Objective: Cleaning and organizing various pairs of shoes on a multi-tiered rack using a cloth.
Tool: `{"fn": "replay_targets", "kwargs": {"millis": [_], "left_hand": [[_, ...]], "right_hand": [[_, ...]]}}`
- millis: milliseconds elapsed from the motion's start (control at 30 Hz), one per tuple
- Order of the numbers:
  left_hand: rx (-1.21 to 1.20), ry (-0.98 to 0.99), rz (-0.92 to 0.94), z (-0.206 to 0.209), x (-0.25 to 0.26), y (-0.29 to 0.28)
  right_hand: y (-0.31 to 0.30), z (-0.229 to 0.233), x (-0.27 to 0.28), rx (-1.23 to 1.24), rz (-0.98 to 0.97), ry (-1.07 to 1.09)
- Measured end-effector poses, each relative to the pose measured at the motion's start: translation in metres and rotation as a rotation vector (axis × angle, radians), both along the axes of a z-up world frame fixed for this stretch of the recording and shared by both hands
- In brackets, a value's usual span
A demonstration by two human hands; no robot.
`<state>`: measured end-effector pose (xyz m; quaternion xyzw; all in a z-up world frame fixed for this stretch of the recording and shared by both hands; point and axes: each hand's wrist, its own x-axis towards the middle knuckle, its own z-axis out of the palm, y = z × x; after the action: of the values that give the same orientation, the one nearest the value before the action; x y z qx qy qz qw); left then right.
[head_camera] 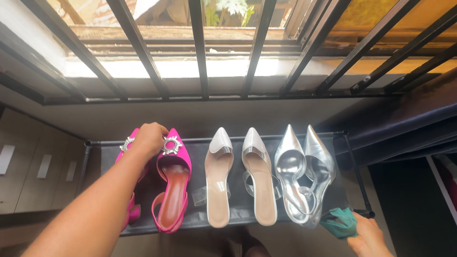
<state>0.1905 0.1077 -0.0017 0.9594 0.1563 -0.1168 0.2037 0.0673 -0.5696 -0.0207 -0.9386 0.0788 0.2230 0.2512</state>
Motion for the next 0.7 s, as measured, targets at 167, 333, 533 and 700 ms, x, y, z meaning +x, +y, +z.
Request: {"fn": "replay_targets", "kwargs": {"millis": [167, 333, 533, 700], "left_hand": [[-0.013, -0.031, -0.002, 0.003, 0.001, -0.004], [-0.009, -0.038, -0.027, -0.003, 0.012, -0.006], [0.002, -0.093, -0.098, -0.01, 0.039, -0.003], [0.057, -0.116, -0.112, -0.013, 0.072, 0.006]], "right_hand": [[-0.043, -0.064, 0.013, 0.349, -0.423, -0.049], [-0.011, -0.046, 0.014, 0.623, -1.112, 0.058], [-0.049, -0.073, 0.003, 0.356, 0.197, -0.463], [0.028, -0.028, 0.055, 0.716, -1.341, -0.168]]}}
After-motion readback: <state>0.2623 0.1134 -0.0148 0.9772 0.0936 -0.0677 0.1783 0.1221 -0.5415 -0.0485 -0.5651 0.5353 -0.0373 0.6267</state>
